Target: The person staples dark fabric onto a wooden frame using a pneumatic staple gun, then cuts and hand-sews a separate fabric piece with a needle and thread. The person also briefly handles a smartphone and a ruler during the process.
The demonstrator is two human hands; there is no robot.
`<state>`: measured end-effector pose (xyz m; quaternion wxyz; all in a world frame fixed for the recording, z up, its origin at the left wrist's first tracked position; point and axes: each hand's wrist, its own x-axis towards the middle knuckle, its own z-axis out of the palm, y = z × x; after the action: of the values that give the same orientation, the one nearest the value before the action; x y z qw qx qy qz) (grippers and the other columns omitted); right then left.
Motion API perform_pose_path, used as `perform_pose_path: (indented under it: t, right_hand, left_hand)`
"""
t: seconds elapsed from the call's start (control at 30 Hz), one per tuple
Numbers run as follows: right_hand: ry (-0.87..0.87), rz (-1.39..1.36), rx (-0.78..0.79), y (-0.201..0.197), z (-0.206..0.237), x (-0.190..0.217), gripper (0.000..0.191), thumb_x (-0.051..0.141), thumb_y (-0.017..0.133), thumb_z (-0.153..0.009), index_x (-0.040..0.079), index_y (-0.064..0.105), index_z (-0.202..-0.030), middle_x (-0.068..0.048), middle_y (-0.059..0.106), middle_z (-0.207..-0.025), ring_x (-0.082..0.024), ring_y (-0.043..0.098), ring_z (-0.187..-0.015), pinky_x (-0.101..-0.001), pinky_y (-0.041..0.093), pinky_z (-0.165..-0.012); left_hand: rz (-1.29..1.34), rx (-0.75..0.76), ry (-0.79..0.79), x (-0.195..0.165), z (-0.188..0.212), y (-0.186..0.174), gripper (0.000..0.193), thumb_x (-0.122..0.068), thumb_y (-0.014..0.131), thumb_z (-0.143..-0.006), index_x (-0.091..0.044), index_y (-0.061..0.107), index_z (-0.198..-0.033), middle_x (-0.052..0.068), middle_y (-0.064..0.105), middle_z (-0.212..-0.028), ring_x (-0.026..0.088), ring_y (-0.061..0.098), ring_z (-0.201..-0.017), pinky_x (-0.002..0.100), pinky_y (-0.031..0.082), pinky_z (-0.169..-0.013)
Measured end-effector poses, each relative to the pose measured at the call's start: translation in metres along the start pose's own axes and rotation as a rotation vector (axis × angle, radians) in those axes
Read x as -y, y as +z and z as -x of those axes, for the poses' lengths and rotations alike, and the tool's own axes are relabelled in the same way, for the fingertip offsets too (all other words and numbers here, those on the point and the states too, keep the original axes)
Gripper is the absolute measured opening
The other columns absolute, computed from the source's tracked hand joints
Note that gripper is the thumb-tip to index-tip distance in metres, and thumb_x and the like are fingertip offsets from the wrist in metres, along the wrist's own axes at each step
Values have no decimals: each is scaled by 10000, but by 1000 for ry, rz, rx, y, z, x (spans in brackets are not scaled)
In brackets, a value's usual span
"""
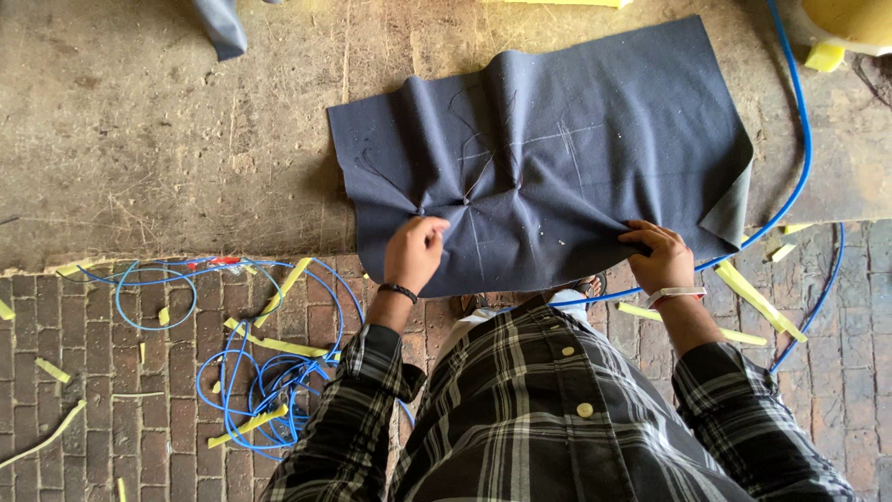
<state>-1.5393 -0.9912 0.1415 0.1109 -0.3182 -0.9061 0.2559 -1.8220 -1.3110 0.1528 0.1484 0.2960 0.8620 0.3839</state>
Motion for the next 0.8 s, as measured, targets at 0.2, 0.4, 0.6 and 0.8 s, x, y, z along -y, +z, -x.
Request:
perform_pose_path:
  t: [0.2,0.4,0.6,0.8]
  right_hand:
    - [10,104,22,-4,-2,1,416,-35,623,-739,210,814,-1015,51,728,-1325,-240,642,-1224,-360,489,-1089]
    - [90,171,-16,-24,-33,-15,380,-15,606,-876,279,822,-984,86,759,-1212,-189,702,-1115,-338,548,-988]
    - [-1,146,-70,-32,-56,-11,303,8,640,-855,217,812,-991,26,764,-1225,-249,673,-1176,-364,521,-1070]
    - [-109,310,217,-19,-20,53,590,155,782,-650,208,727,-1235,-173,528,-1471,-376,502,-1331,-514,382,-1114]
  left_hand:
    - [-339,-164,200,9,-18,-5,289,-65,678,-821,-119,713,-1102,55,719,-1156,279,644,-1110,438,454,-973]
    - [-463,-52,21,5,-1,-4,204,-110,691,-852,-166,780,-1027,30,718,-1037,260,654,-1071,448,467,-938]
    - [-258,-60,59,-2,5,-7,152,-138,697,-883,-136,778,-1012,65,732,-988,294,696,-946,416,558,-833]
    - [-119,-112,251,-3,-40,6,147,-140,669,-938,-108,754,-1053,85,743,-1118,311,701,-1040,398,551,-928]
